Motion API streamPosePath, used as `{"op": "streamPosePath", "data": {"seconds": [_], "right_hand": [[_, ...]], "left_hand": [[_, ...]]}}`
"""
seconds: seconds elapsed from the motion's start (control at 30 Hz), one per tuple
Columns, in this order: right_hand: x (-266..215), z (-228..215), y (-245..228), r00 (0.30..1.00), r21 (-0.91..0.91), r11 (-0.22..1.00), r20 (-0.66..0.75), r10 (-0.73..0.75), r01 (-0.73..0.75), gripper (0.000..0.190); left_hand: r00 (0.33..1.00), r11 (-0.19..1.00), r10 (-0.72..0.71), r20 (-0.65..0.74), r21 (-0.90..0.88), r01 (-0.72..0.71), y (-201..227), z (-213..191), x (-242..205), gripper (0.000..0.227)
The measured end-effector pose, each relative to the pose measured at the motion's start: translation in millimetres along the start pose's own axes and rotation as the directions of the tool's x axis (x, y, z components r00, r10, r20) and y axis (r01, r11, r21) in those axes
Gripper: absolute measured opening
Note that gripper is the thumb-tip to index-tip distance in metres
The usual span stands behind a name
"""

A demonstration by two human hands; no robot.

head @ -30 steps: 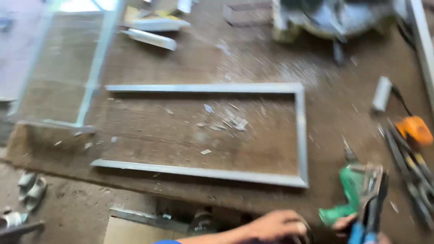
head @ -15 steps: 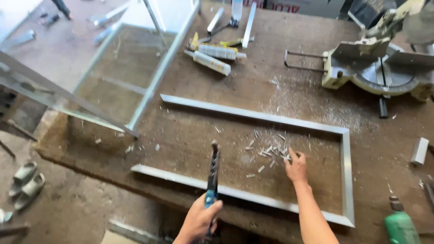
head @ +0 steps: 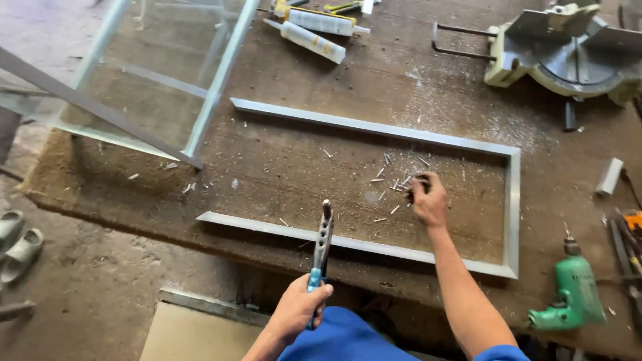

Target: Assembling an aluminum frame by drilling holes and securing joints with a rivet gun.

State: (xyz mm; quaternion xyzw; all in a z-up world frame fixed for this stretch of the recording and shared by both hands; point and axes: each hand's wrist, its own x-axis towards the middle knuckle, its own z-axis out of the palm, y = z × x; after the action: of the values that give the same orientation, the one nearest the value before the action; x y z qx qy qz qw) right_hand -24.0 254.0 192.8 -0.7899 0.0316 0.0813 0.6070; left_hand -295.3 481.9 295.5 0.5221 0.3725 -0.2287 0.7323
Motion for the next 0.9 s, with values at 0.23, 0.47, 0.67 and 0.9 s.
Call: {"op": "streamPosePath", "data": {"seconds": [0.23, 0.47, 0.67, 0.9], "right_hand": [[-73, 32, -116, 0.941, 0.544, 0.8, 0.332, 0.071, -0.253, 0.034], [-88, 34, -127, 0.864, 0.067, 0.897, 0.244, -0.44, 0.438, 0.013], [-92, 30, -115, 0.829, 0.066, 0.847, 0.181, -0.53, 0.527, 0.016], [-99, 6, -104, 0.789, -0.131, 0.784, 0.214, -0.575, 0.607, 0.017]], "left_hand": [[0.992, 0.986, 0.015, 0.125, 0.165, -0.035, 28, 14, -12, 0.024], [0.985, 0.964, 0.0, 0.174, 0.261, -0.046, 36, 18, -25, 0.029], [0.982, 0.933, -0.01, 0.19, 0.355, -0.059, 41, 20, -31, 0.027], [0.985, 0.791, -0.039, 0.169, 0.607, -0.073, 48, 33, -35, 0.022]]}}
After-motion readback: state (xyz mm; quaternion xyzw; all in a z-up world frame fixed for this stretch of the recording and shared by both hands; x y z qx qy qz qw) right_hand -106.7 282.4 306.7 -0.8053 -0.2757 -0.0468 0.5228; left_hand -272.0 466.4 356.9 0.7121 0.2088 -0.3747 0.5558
